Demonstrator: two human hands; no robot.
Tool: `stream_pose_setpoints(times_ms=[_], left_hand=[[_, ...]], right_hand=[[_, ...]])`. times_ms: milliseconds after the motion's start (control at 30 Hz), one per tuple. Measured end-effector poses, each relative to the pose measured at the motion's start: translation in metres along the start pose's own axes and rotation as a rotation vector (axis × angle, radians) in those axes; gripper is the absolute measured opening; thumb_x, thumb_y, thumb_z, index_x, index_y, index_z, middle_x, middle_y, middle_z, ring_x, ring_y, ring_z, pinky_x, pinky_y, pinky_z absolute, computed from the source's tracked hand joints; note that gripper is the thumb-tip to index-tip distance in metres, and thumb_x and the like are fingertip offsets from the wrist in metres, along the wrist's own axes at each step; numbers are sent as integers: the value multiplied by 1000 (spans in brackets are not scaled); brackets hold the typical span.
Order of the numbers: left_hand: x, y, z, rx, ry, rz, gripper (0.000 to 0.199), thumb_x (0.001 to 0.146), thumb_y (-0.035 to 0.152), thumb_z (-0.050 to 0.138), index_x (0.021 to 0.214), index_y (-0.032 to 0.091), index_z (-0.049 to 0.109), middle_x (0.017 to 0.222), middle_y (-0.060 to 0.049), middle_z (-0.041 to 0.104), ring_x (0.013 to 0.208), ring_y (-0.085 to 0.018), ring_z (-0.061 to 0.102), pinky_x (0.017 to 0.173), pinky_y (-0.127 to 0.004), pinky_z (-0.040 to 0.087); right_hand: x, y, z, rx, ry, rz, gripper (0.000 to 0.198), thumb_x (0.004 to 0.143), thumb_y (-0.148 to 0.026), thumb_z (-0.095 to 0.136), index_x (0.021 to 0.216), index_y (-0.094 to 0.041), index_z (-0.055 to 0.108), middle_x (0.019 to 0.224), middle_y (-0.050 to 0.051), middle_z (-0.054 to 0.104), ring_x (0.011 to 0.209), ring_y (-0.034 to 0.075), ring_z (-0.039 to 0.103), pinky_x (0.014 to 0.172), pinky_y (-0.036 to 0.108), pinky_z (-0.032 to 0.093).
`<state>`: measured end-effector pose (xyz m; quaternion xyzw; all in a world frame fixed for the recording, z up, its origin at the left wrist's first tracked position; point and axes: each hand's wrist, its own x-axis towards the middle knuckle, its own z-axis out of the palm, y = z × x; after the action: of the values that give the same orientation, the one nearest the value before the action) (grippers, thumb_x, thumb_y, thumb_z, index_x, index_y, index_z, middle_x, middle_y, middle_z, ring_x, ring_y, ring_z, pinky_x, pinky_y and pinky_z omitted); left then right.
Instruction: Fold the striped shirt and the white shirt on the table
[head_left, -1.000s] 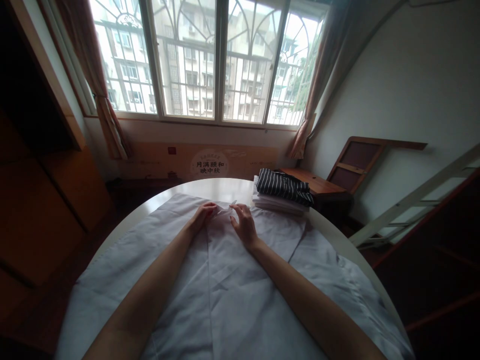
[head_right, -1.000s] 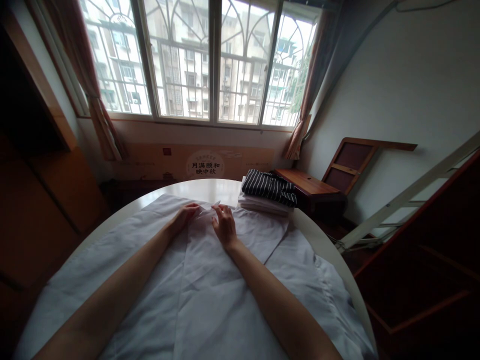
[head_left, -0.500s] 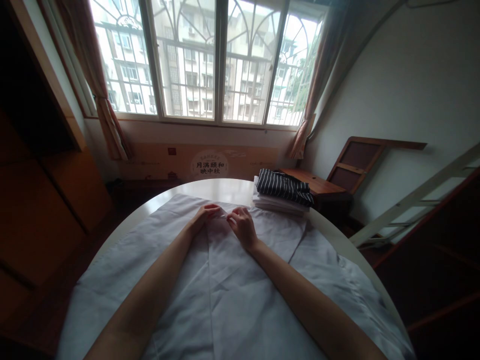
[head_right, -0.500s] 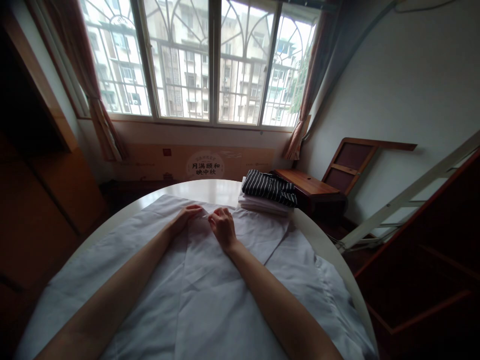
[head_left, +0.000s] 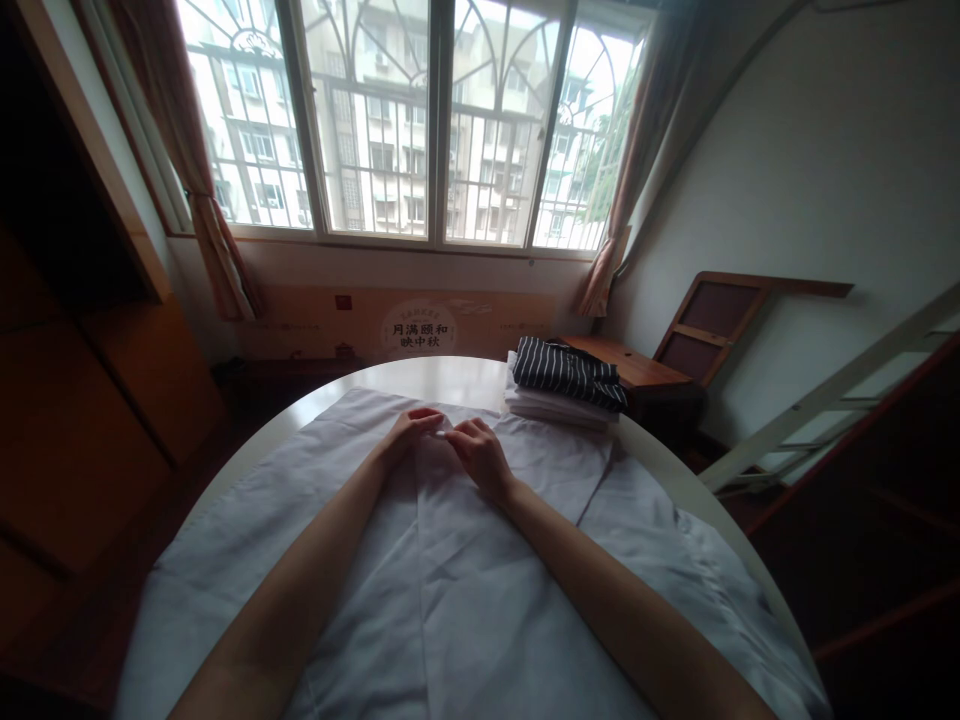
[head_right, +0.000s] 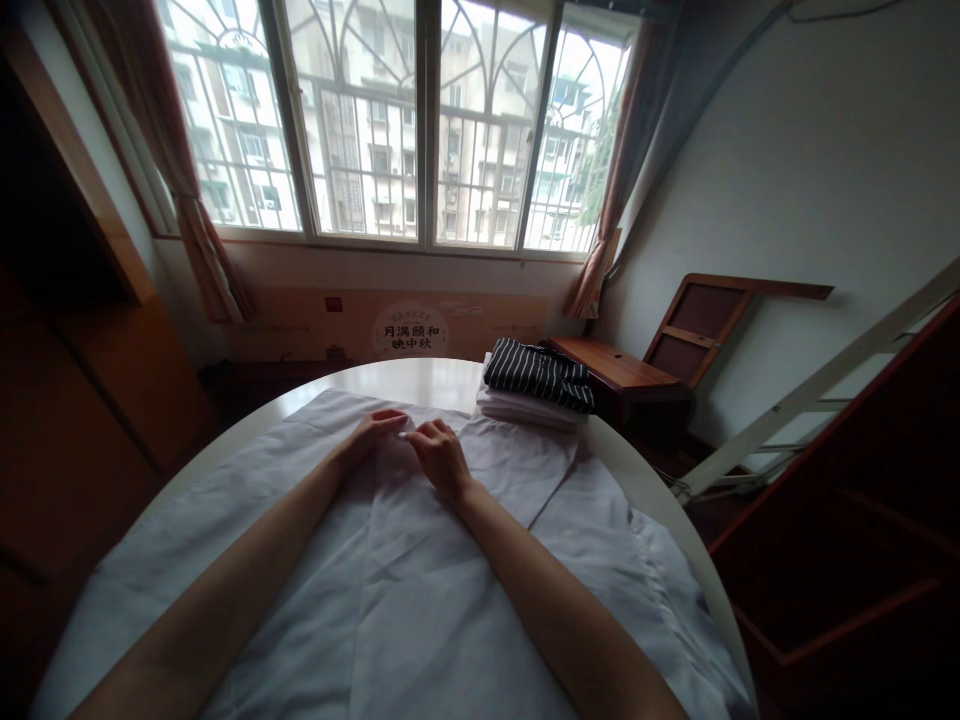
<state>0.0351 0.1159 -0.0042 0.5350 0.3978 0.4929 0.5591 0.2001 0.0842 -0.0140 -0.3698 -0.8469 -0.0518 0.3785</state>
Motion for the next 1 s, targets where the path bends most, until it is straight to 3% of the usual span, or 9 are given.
stream_pose_setpoints(times_ms=[233,400,500,567,667,767,900,1000], left_hand=[[-4,5,-2,32,-118,-21,25,64,36,69,77,14,67,69,-2,63,62,-13,55,57,-23,41],[1,19,0,171,-285,43,20,53,22,77,66,14,65,61,2,59,58,-11,51,56,-22,40],[8,18,5,182,-340,106,24,51,17,77,73,12,67,66,-1,63,62,-13,54,60,-24,42],[14,10,6,179,-268,156,25,53,17,75,76,12,68,69,-3,65,65,-14,57,63,-26,43],[23,-8,0,183,23,204,21,55,22,74,71,12,66,66,-2,64,64,-15,57,61,-25,43],[27,-21,-13,134,264,190,30,55,25,72,81,14,64,72,-3,64,65,-14,57,58,-24,44],[28,-27,-26,127,342,176,48,55,22,70,101,17,58,83,-4,64,68,-14,58,58,-22,44],[30,-25,-26,179,355,185,40,54,17,69,93,18,61,85,-4,64,72,-14,57,61,-22,44]], right_hand=[[-1,0,-1,6,113,86,21,88,-20,46,93,-20,66,82,6,61,81,19,49,76,31,44],[-1,3,1,29,169,169,24,88,-20,45,104,-20,63,86,6,62,85,20,51,79,33,44],[-1,4,1,80,180,173,28,86,-15,45,109,-20,59,89,6,63,87,20,52,80,33,44],[-1,4,1,109,213,169,28,84,-13,45,109,-18,57,91,6,63,89,20,53,83,33,44],[-1,5,1,120,268,201,28,81,-10,43,106,-17,55,93,7,61,90,20,52,84,35,44],[-2,7,3,121,245,224,31,77,-7,42,104,-17,54,93,8,58,88,20,53,82,36,45],[-3,9,8,107,103,196,31,76,-6,42,102,-18,54,97,8,58,88,19,54,81,34,45],[-4,8,10,60,-42,185,25,77,-8,45,97,-18,56,94,7,59,88,18,54,79,31,45]])
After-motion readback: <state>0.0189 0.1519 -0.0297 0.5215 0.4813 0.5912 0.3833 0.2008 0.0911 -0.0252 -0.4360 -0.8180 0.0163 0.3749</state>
